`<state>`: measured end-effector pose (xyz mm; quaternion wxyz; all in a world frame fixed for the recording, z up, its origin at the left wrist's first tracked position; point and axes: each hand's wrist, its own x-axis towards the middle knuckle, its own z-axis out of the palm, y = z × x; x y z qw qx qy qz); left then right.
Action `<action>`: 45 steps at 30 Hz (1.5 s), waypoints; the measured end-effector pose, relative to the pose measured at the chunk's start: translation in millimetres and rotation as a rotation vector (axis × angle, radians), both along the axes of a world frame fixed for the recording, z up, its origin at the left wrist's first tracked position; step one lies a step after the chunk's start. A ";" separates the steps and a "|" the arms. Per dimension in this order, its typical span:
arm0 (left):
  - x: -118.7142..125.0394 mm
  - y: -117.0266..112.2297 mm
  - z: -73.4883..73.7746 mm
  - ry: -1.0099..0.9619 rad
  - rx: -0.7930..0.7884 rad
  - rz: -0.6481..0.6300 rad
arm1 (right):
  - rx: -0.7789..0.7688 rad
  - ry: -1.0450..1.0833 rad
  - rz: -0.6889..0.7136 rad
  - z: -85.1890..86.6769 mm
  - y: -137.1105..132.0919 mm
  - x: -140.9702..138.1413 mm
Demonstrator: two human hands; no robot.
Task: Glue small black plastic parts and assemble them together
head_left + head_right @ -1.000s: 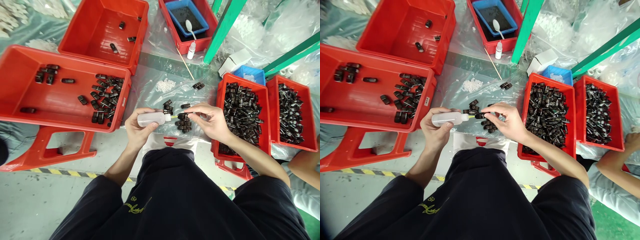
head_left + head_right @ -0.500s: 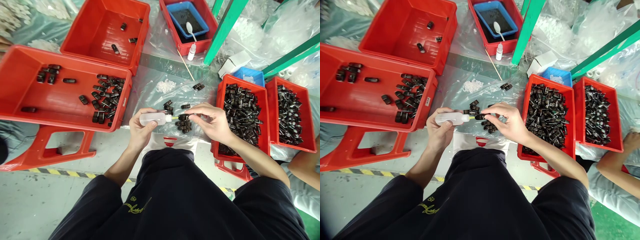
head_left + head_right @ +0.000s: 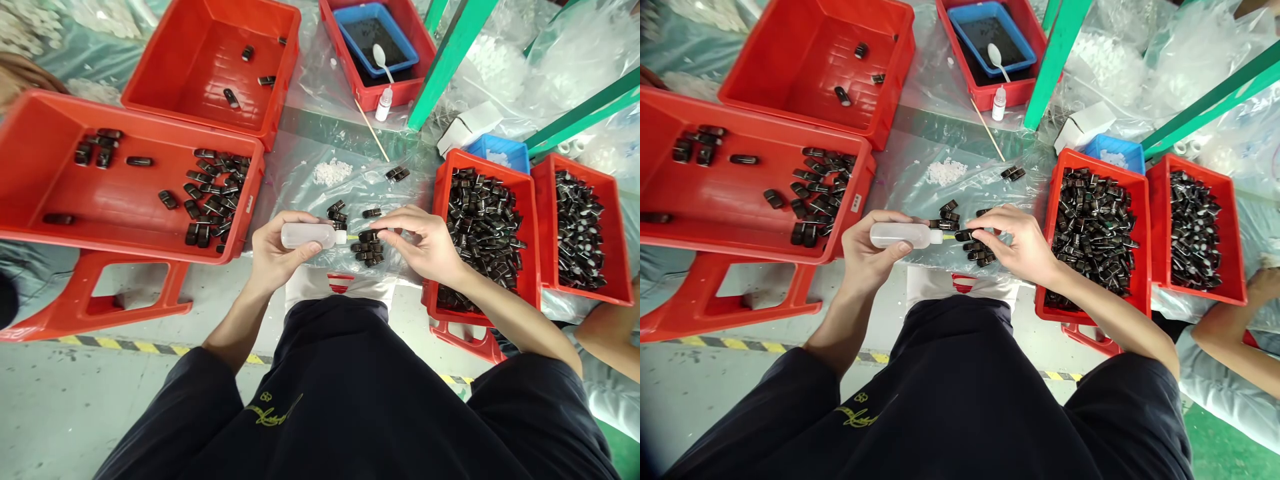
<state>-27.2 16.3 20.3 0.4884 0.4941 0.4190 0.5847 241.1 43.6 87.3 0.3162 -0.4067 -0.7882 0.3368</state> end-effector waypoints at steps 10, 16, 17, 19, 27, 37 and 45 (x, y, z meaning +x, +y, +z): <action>1.6 -1.8 -11.3 -0.035 -0.004 0.021 | -0.026 0.031 -0.046 -0.1 0.0 -4.2; 3.9 -3.0 -14.5 -0.052 0.019 0.056 | -0.018 0.048 -0.066 -2.4 0.1 -6.5; 4.0 -3.2 -15.2 -0.052 0.021 0.057 | -0.018 0.050 -0.064 -2.5 0.2 -6.7; 4.4 -3.6 -16.9 -0.058 0.024 0.056 | -0.018 0.055 -0.057 -2.6 0.5 -6.6; 14.1 -0.3 -20.1 -0.252 -0.100 0.092 | -0.060 0.062 -0.115 -6.2 3.8 -0.8; 28.3 -2.1 -19.2 -0.642 -0.632 -0.042 | 0.009 0.029 -0.112 -13.1 8.2 10.6; 29.6 -5.3 -21.8 -0.731 -0.580 -0.121 | -0.021 0.035 -0.082 -17.3 13.8 13.6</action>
